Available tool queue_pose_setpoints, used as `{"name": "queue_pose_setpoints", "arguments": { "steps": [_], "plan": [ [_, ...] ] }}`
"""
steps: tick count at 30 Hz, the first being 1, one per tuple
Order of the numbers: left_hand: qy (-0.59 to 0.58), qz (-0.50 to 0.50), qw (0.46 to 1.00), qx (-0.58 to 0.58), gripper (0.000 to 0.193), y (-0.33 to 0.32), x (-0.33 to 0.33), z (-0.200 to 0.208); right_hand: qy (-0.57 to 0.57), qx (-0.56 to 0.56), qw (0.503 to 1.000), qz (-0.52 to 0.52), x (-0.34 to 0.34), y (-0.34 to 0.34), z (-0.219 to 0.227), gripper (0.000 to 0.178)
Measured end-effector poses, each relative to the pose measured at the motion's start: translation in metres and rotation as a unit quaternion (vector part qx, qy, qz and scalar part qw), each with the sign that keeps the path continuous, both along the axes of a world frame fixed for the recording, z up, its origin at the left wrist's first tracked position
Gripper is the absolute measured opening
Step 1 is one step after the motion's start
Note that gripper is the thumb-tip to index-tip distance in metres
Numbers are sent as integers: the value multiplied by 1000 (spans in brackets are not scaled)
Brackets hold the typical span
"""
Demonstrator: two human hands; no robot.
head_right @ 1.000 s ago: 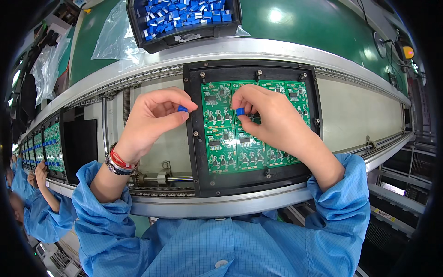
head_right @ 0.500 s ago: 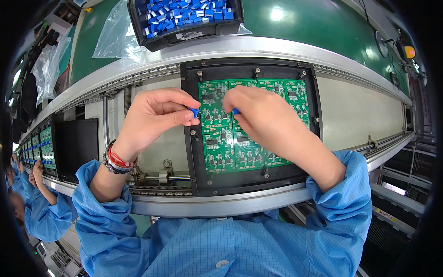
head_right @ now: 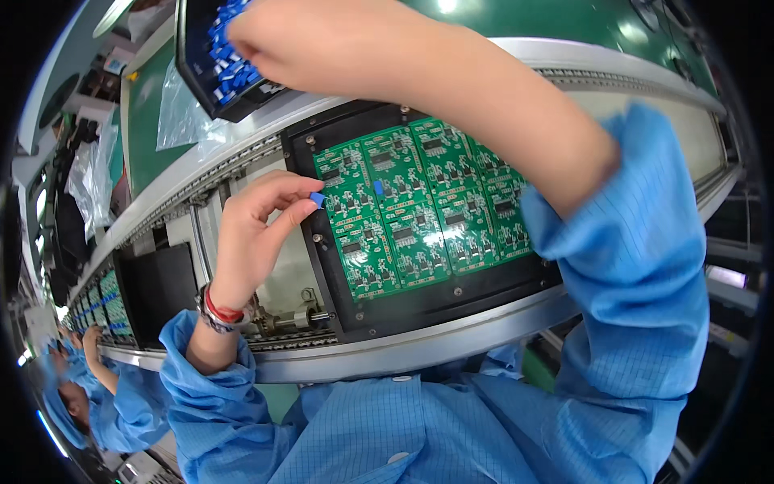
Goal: The person places fixtures onto a conveyor line, fits circuit boards into the fixtures, and inserts electronic components onto the boards by hand.
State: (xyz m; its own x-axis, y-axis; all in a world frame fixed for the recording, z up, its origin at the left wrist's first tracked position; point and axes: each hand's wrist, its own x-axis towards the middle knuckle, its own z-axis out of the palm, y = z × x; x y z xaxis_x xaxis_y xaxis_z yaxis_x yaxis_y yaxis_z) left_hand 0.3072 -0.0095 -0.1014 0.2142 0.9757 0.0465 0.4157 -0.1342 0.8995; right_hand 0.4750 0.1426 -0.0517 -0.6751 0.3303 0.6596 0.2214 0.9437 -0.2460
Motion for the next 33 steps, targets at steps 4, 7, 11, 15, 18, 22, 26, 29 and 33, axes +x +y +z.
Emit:
{"name": "queue_pose_setpoints", "arguments": {
  "steps": [4,7,11,15,18,22,26,29,33],
  "plan": [
    [125,15,991,40,16,-5,14,10,-33,207,978,-21,-30,40,-22,17],
    [276,4,937,216,21,-5,13,0,-158,60,985,-34,-47,47,-28,13],
    [302,13,929,213,21,-8,10,-4,-107,54,991,-63,-49,51,-25,12],
    [314,30,923,219,20,-11,11,-3,-81,66,992,-72,-45,50,-22,11],
    [331,34,916,223,20,-13,12,0,-122,88,983,-101,-52,50,-18,10],
    [348,-3,910,225,19,-10,16,5,-169,121,972,-105,-59,52,-13,17],
    [351,-41,906,233,19,-6,25,5,-413,33,820,-394,-67,15,16,10],
    [396,-60,880,254,21,-9,25,6,-34,-1,993,-109,-17,26,15,12],
    [422,-23,884,201,29,-13,21,18,-4,-122,992,-17,20,-15,41,12]
  ]
}}
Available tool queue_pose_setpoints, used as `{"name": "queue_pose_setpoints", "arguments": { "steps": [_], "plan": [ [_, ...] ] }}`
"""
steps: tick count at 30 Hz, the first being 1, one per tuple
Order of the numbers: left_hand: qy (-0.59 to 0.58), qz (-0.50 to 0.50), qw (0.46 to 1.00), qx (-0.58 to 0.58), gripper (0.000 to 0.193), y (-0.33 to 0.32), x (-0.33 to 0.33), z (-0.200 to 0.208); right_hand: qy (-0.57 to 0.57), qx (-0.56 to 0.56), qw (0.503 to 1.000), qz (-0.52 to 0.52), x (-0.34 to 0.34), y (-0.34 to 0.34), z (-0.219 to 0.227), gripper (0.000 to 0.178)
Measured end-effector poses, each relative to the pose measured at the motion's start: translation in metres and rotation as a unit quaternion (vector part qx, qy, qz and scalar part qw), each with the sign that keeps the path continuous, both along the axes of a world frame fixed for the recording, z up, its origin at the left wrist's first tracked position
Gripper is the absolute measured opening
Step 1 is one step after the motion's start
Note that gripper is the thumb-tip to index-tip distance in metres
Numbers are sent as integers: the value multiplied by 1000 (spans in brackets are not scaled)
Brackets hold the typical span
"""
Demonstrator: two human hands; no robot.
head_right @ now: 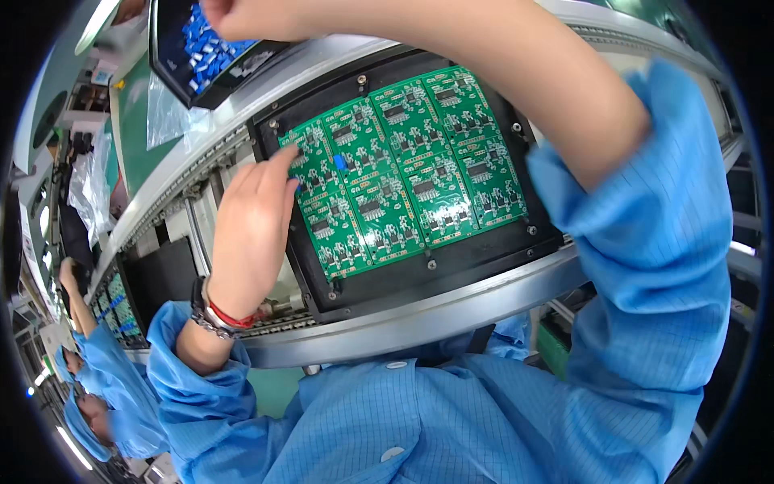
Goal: The person places fixtures onto a conveyor line, fits circuit boards into the fixtures, and inserts electronic components onto the boards by hand.
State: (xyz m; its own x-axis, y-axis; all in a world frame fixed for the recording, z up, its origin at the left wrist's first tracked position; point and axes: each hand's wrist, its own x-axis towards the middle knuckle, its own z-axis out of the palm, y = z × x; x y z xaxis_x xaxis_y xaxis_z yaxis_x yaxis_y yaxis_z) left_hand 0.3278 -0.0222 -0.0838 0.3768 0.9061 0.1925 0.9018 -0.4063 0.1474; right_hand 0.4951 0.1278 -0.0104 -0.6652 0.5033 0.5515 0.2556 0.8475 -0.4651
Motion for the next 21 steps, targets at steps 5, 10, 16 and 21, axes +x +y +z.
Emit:
{"name": "queue_pose_setpoints", "arguments": {
  "steps": [5,10,16,21],
  "plan": [
    [52,5,988,145,28,43,-3,29,-37,-182,982,38,49,-57,-50,18],
    [159,-89,954,240,9,120,-37,46,-86,-260,956,107,56,-100,-78,18],
    [109,-12,974,196,11,127,-37,41,-82,-269,956,82,54,-118,-80,22],
    [69,-19,980,187,10,144,-36,39,-80,-294,951,43,53,-121,-78,25]
  ]
}}
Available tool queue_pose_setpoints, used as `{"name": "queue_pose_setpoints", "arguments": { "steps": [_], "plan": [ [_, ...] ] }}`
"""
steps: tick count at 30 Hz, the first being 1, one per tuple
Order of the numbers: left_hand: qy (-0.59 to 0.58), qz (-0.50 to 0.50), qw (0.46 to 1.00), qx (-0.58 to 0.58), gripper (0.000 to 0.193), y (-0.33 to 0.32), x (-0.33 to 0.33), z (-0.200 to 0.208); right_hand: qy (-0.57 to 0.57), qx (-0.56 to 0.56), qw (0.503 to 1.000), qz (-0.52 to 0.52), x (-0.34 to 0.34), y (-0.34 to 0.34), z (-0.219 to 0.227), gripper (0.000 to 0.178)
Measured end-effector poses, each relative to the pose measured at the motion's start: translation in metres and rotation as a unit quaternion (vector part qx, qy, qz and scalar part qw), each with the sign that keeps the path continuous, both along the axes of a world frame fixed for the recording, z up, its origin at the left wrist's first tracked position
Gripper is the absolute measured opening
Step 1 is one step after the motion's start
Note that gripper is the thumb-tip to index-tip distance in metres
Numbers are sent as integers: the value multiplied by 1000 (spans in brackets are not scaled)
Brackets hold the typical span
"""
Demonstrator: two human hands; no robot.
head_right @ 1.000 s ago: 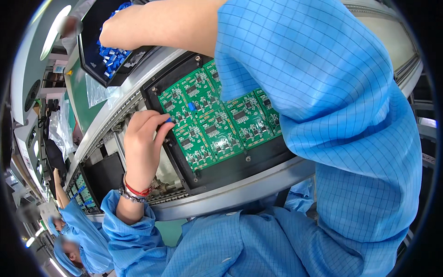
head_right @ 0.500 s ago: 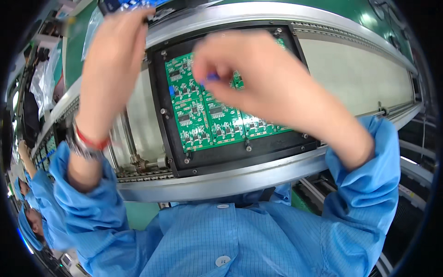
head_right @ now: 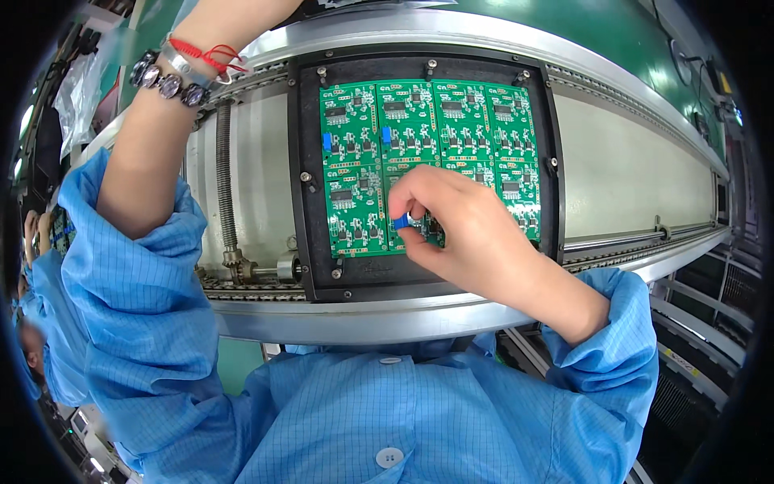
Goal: The person places fixtures onto a conveyor line, fits circuit boards into the fixtures, and inserts electronic components onto the boards by hand.
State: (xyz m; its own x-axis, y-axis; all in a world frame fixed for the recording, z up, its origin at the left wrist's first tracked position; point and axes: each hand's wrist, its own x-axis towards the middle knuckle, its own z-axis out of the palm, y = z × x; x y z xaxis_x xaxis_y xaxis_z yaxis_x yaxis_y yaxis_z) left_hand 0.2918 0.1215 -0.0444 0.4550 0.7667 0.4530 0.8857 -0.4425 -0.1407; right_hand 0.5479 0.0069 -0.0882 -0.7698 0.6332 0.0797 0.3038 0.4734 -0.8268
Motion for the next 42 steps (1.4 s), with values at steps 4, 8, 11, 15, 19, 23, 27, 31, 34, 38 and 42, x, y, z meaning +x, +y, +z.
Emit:
{"name": "queue_pose_setpoints", "arguments": {
  "steps": [4,8,11,15,19,23,27,31,34,38,42],
  "plan": [
    [-81,-38,996,3,9,6,7,-7,-8,0,1000,6,-1,0,-2,24],
    [-59,-40,997,6,8,11,5,-9,-11,16,1000,20,-4,-1,-1,25],
    [-63,-50,997,-4,8,5,2,-3,-37,91,994,53,-10,-5,0,26],
    [-125,-116,975,139,7,1,5,11,-56,175,980,81,-21,-5,7,26],
    [-347,-97,931,-60,8,-49,29,29,-67,141,986,61,-19,-8,1,26],
    [-459,-49,858,-224,14,-100,23,14,-57,132,987,66,-19,-7,-4,26],
    [-600,-13,697,-392,15,-141,5,-14,-99,148,982,67,-13,-10,4,27],
    [-707,19,483,-516,14,-176,-9,-30,-14,124,990,68,-20,27,25,25],
    [-730,29,418,-541,14,-191,-3,-30,44,190,980,-39,-34,73,44,11],
    [-742,-12,432,-512,19,-195,2,-37,21,294,955,-22,-65,123,63,15],
    [-713,45,493,-496,19,-195,10,-30,-25,459,887,-38,-93,169,34,16]
  ]
}}
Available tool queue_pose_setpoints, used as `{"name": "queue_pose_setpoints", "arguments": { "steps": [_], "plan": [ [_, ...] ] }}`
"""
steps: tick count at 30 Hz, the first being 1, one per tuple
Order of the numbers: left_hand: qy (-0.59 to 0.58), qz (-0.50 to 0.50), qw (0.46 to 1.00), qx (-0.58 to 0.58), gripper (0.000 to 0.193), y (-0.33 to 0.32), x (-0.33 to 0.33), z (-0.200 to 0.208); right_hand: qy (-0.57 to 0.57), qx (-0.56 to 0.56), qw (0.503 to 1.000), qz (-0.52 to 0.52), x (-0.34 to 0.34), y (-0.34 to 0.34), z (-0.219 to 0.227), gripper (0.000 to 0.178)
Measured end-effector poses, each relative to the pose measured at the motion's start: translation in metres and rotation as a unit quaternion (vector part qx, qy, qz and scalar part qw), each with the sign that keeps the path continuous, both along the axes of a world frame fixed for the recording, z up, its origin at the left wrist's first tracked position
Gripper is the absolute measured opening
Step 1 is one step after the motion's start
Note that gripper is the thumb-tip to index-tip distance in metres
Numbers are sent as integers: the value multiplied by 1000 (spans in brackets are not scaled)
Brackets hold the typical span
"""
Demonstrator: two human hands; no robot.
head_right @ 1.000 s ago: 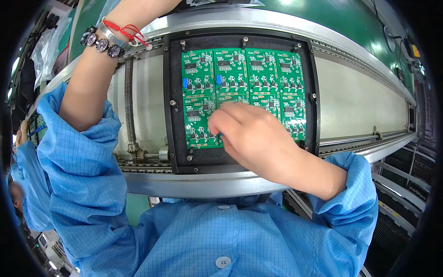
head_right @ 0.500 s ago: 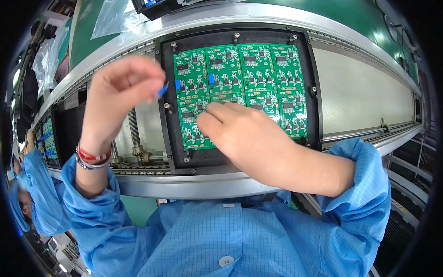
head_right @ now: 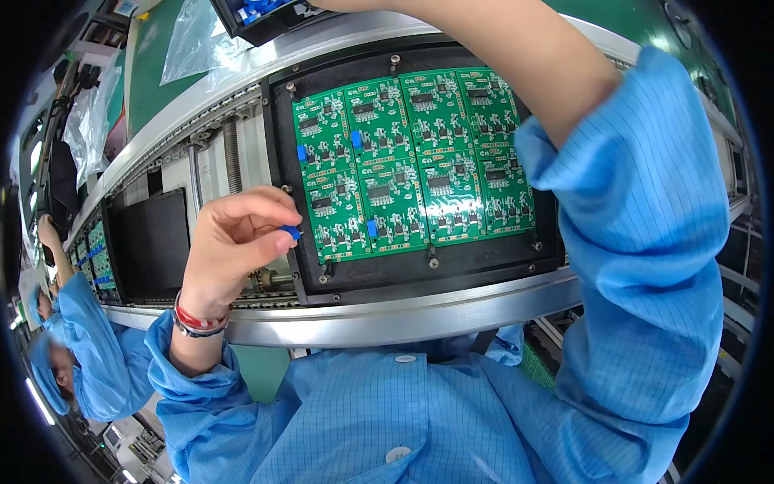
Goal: The person places fixtures onto a conveyor line, fits circuit boards into the fixtures, and inserts electronic components onto the boards by hand.
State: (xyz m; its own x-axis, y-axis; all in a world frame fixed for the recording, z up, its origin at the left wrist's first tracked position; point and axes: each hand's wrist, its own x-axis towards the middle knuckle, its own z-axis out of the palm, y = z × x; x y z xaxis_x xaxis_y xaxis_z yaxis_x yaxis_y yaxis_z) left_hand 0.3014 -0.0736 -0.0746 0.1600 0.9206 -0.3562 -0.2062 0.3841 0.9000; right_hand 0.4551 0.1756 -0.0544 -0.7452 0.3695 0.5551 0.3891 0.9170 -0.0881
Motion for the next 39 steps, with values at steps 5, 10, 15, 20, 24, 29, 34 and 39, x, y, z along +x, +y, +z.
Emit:
{"name": "queue_pose_setpoints", "arguments": {
  "steps": [5,10,15,20,24,29,34,39],
  "plan": [
    [225,-37,957,180,20,-11,2,-8,-140,-87,986,-31,-2,-8,27,11],
    [432,-36,841,325,25,-13,25,-14,-85,-35,996,-5,10,7,22,11],
    [511,-56,778,361,28,-9,30,-8,-35,-42,998,-23,17,10,22,12],
    [509,-56,784,350,31,-11,30,-9,61,-60,996,-27,20,7,25,15],
    [522,-63,775,350,31,-11,31,-5,76,-58,995,-32,27,2,33,16],
    [539,-88,760,352,30,-9,31,0,100,-23,994,-35,36,0,38,14],
    [545,-147,740,367,26,-5,29,5,103,-77,991,-31,42,-19,49,13],
    [550,-188,724,371,26,-10,24,10,71,-275,956,-68,59,-60,59,11]
  ]
}}
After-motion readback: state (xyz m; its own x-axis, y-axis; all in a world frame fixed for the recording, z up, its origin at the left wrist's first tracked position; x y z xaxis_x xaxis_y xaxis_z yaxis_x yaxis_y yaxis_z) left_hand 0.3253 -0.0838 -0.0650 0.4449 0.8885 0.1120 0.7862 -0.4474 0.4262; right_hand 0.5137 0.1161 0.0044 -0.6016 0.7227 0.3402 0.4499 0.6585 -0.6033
